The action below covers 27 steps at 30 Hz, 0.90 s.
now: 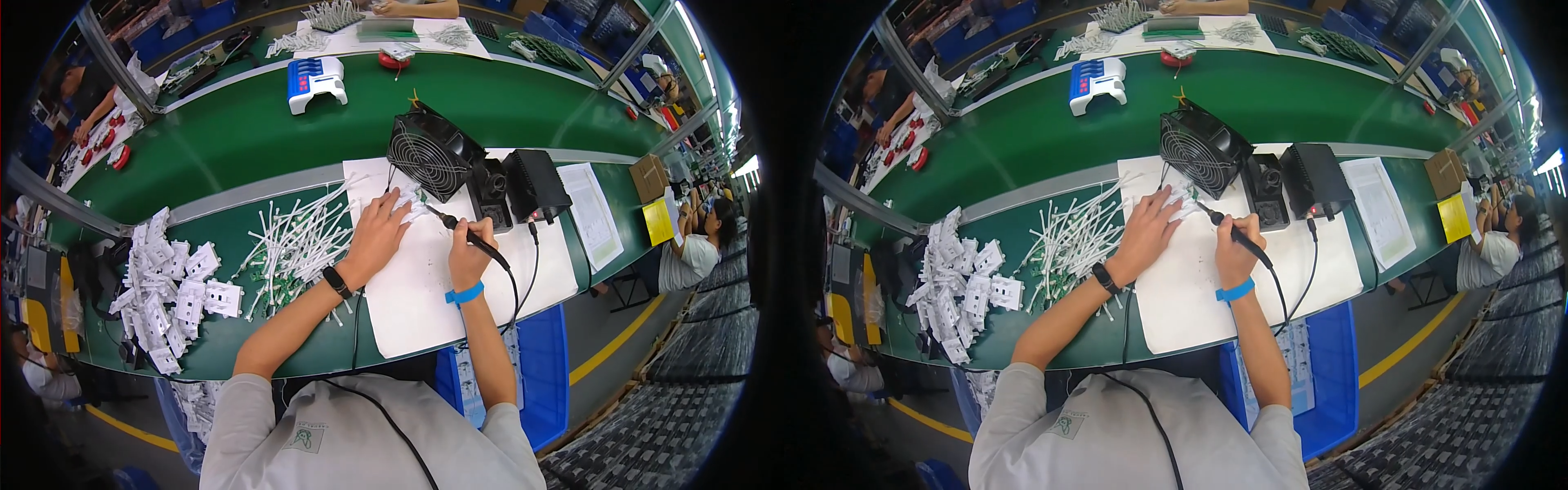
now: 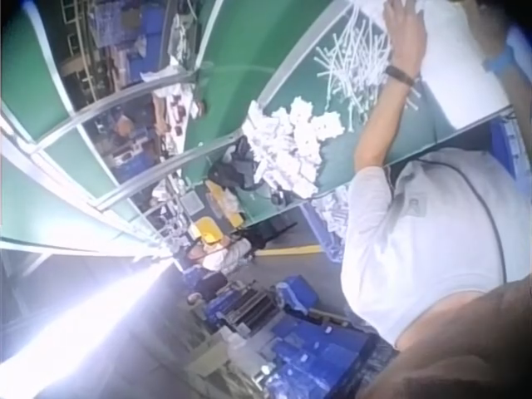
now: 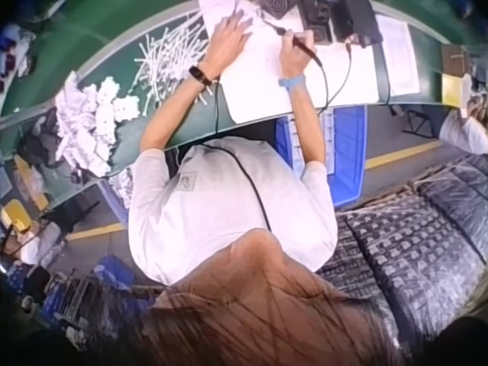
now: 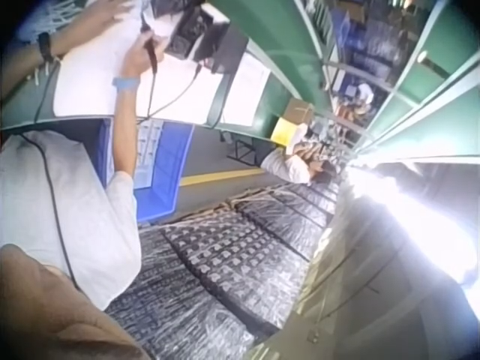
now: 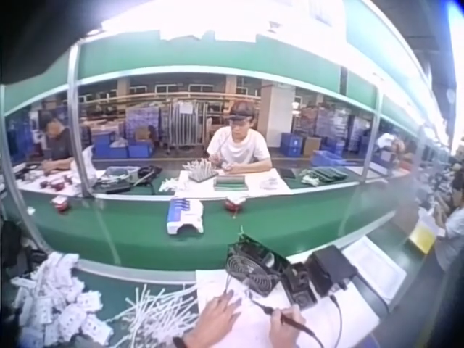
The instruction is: Soldering wires and components onto white plastic lighting fixture parts at an assembly line station.
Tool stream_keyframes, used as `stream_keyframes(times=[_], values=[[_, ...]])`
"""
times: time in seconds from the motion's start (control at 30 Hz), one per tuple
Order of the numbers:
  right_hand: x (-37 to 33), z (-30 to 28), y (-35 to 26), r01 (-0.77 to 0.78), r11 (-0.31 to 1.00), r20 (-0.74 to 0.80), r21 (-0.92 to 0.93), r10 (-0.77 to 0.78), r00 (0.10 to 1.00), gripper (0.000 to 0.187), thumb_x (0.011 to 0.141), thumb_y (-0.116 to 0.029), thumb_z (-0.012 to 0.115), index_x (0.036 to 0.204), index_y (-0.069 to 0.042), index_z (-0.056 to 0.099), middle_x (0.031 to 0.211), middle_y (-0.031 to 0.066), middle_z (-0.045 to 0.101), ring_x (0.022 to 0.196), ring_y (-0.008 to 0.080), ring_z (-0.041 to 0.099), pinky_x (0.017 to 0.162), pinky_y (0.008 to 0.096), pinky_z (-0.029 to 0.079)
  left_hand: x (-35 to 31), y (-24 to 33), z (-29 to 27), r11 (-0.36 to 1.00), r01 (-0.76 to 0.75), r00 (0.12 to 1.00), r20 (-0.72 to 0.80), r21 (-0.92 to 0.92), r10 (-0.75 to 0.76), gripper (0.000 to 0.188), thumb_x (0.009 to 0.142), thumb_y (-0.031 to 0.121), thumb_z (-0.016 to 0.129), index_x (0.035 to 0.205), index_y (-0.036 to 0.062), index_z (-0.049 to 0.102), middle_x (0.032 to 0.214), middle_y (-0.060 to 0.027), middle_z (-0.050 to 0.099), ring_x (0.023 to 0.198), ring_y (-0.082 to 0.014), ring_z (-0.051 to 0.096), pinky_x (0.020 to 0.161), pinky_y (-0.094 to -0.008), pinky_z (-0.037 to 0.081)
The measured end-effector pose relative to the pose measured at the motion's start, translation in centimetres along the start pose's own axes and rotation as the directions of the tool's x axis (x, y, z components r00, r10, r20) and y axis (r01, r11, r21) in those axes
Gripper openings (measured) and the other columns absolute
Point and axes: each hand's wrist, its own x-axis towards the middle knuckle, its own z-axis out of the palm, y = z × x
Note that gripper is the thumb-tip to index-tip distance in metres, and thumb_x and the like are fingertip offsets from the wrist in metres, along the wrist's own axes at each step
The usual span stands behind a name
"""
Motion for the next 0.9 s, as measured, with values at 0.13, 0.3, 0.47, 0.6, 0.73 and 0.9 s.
stream_keyframes(times=[0.13,0.3,0.47,0.6,0.73,0.9], values=[[0.0,-0.8,0.1,0.024,1.0,-0.064,0.013,-0.024,0.998,0.023,0.095,-0.008,0.068,0.082,-0.002,0.05,0.061,0.0068,0.058,0.054,0.0118,0.054,0.053,0.0283,0.04,0.1,0.2,0.0,1.0,0.0,1.0,-0.008,0.01,0.0,0.04,0.09,0.013,0.072,0.128,0.0033,0.065,0.146,-0.0195,0.054,0.127,-0.0359,0.053,0.107,-0.0429,0.045],[0.2,-3.1,-0.3,0.088,0.995,-0.195,0.046,-0.077,0.978,0.022,0.097,-0.008,0.067,0.082,-0.003,0.052,0.07,0.0027,0.053,0.063,0.009,0.047,0.058,0.0271,0.039,-0.2,-0.1,0.2,1.0,0.01,1.0,0.012,0.009,-0.01,0.039,0.092,0.014,0.07,0.129,0.0034,0.065,0.147,-0.02,0.053,0.128,-0.0364,0.051,0.107,-0.0434,0.044],[3.7,-6.7,-0.3,0.145,0.989,-0.385,-0.036,-0.148,0.911,0.027,0.1,-0.012,0.065,0.082,-0.003,0.048,0.073,0.0008,0.047,0.068,0.0088,0.044,0.059,0.0276,0.036,0.0,0.1,-0.1,1.0,0.023,0.999,0.029,-0.011,-0.023,0.038,0.092,0.013,0.07,0.128,0.0029,0.065,0.149,-0.022,0.05,0.129,-0.0367,0.049,0.108,-0.044,0.043],[6.3,-7.3,0.5,0.085,0.996,-0.327,-0.036,-0.092,0.941,0.021,0.099,-0.011,0.067,0.086,-0.001,0.055,0.07,0.0073,0.059,0.066,0.0131,0.057,0.061,0.0293,0.045,-0.1,0.3,-0.5,1.0,0.003,1.0,0.007,-0.026,-0.003,0.04,0.087,0.007,0.073,0.126,0.0036,0.064,0.154,-0.0233,0.043,0.127,-0.0399,0.047,0.107,-0.0444,0.043],[7.8,-4.9,1.4,0.034,0.995,-0.184,-0.091,-0.051,0.982,0.022,0.099,-0.014,0.069,0.087,-0.001,0.056,0.069,0.0077,0.062,0.064,0.0126,0.059,0.06,0.0305,0.047,-0.1,0.8,-1.1,0.999,-0.027,1.0,0.007,-0.021,0.027,0.043,0.085,0.004,0.073,0.127,0.0035,0.064,0.158,-0.0227,0.038,0.131,-0.0411,0.044,0.11,-0.0465,0.042],[8.8,-3.1,3.3,0.05,0.98,-0.065,-0.195,-0.063,0.996,0.022,0.099,-0.018,0.071,0.092,-0.001,0.057,0.074,0.006,0.061,0.067,0.0134,0.058,0.064,0.0293,0.048,0.1,1.3,-1.4,0.99,-0.125,0.992,0.013,-0.063,0.126,0.038,0.084,0.002,0.072,0.122,0.0005,0.066,0.156,-0.0216,0.042,0.131,-0.0401,0.045,0.109,-0.0435,0.045]])
